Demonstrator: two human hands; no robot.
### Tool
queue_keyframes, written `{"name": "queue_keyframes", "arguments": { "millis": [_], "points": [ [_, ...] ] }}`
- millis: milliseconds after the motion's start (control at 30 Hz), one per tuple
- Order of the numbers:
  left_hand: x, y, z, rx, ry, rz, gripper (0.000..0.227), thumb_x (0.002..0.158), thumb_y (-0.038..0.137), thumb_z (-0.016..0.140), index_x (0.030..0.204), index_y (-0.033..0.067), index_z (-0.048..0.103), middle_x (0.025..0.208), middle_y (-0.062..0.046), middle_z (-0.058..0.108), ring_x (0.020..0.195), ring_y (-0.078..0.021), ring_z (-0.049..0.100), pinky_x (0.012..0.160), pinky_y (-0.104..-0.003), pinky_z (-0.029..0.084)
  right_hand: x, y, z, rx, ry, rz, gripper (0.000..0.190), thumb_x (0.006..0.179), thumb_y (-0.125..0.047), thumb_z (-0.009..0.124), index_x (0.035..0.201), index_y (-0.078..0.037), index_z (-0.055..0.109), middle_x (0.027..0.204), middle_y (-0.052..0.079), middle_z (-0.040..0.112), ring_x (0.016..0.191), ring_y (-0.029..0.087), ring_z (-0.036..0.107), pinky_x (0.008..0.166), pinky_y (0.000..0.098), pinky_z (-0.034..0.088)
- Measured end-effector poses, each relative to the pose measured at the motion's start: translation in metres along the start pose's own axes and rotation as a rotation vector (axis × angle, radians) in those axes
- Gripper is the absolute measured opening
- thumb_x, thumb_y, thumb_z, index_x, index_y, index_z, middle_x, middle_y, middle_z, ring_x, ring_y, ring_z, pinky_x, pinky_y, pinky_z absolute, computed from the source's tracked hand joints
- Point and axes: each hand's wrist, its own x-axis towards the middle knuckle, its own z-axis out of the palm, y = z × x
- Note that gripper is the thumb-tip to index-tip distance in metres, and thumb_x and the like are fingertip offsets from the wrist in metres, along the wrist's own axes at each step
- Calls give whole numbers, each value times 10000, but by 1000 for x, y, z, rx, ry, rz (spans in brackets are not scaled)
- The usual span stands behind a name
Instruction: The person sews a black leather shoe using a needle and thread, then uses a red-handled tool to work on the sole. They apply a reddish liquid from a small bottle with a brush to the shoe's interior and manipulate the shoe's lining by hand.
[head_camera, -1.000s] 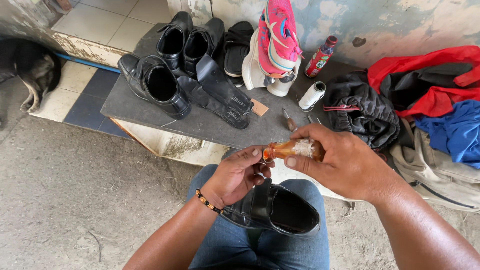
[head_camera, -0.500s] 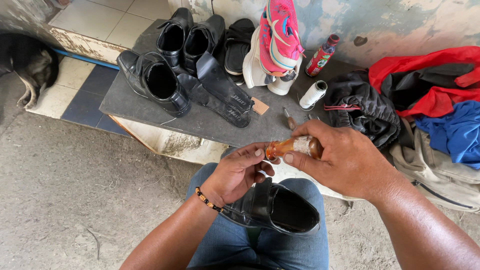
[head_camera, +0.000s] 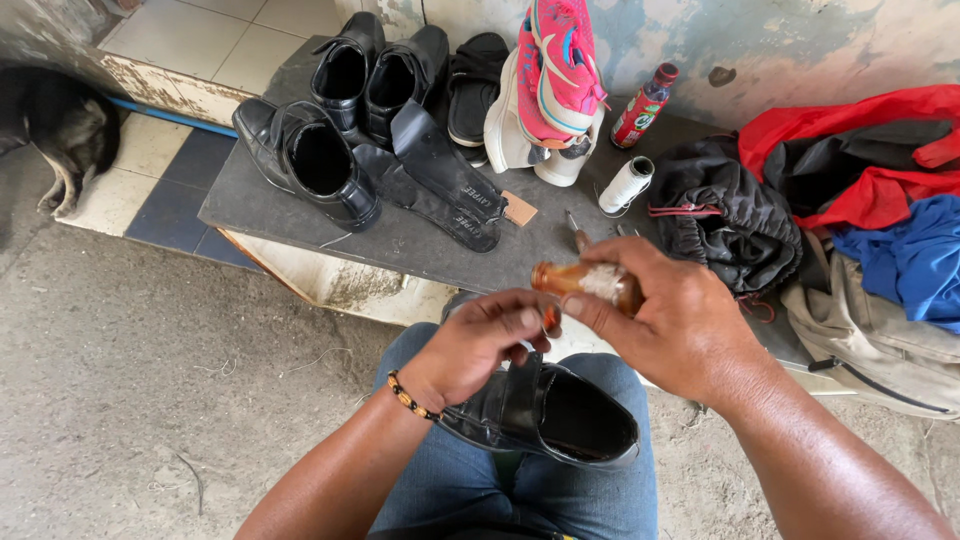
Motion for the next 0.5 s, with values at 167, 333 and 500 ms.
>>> {"name": "queue_keyframes", "arguments": {
  "millis": [167,333,500],
  "points": [
    [4,-3,2,-93,-33,-7,259,1074,178,744,1308,81,797,1110,-81,818,936,-185,787,698,-245,476,-3,19,-9,525,152,-27,534,991,-347,806,1448,-89,705,1226,34,822,828,102,634,723,276,507],
    [33,-15,-26,-275,90,-12,328,1076,31,698,1391,26,786,1118,-140,796,906,-254,809,651,-298,539,-12,44,-13,819,198,-43,513,1062,-285,713,1499,-17,680,1033,55,672,622,90,548,568,223,460],
    [64,-1,-25,572,296,-116,488,938,99,751,1418,153,827,1217,-9,796,1116,-136,729,981,-308,605,-12,68,3,853,159,165,511,1058,-280,699,1520,-62,695,830,124,682,652,152,587,600,272,464]
  ]
}}
